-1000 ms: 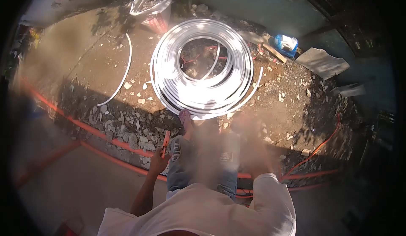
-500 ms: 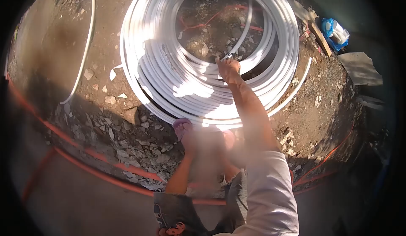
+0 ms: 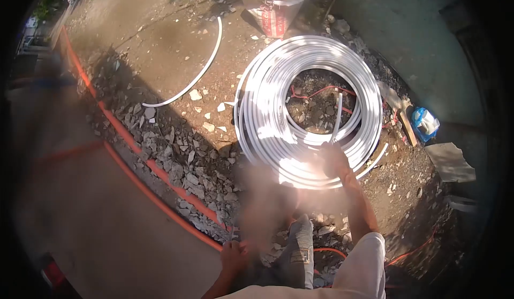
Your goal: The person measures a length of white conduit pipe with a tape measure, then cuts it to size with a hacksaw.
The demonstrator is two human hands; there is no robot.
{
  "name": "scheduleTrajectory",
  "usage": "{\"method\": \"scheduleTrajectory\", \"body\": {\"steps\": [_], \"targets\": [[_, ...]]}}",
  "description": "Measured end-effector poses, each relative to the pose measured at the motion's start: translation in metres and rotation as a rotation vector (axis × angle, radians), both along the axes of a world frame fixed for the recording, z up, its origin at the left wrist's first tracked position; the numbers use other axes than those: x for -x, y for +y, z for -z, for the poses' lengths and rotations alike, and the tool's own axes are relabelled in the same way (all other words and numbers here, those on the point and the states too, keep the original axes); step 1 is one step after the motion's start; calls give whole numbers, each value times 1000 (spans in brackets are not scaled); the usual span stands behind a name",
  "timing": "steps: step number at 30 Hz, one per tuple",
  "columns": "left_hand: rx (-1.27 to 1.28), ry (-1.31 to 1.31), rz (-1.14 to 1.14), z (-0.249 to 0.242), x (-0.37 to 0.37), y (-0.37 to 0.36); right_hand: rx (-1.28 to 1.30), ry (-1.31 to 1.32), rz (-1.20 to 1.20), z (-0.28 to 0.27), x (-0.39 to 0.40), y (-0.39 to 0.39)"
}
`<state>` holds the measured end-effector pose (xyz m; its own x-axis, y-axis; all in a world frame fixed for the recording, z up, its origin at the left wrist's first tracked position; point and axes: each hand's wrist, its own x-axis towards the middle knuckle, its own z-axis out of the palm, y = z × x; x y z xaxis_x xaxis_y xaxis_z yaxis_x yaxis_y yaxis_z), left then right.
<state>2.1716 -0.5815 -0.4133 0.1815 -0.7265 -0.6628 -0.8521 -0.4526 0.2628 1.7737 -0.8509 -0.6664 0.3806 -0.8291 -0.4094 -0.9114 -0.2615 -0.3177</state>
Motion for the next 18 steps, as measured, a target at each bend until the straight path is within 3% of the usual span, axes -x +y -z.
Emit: {"method": "scheduleTrajectory", "body": {"steps": [1,2,4,6,7,9,10,12,14,16,18], "targets": [[66,45,-11,-17,-1,-25,61,-47,-82,-12,11,15],[157,267,-177,-53,-5,-64,125,-91,-163,-10,26,37],[222,346,-257,-124,-19,-145,-48,-107,3,-147,-25,40],[276,231,-209,-124,-55,-147,-151,-140,102,-244,-66,51],[373,265,-227,-71,-92,-137,-182,-179,139,-276,-82,57],[366,182,-295,-21,-147,-157,-233,-426,281,-271,-83,90],[334,206,-339,-29,-163,-190,-246,-506,327,-276,-91,98],[278,205,-331,-17,-202,-246,-383,-76,326,-265,-97,129],[234,161,-213,47,-257,-305,-370,184,145,-244,-107,166],[112,114,-163,126,-300,-372,-215,100,904,-248,-161,177],[49,73,-87,217,-341,-438,-530,142,1208,-276,-228,132]]}}
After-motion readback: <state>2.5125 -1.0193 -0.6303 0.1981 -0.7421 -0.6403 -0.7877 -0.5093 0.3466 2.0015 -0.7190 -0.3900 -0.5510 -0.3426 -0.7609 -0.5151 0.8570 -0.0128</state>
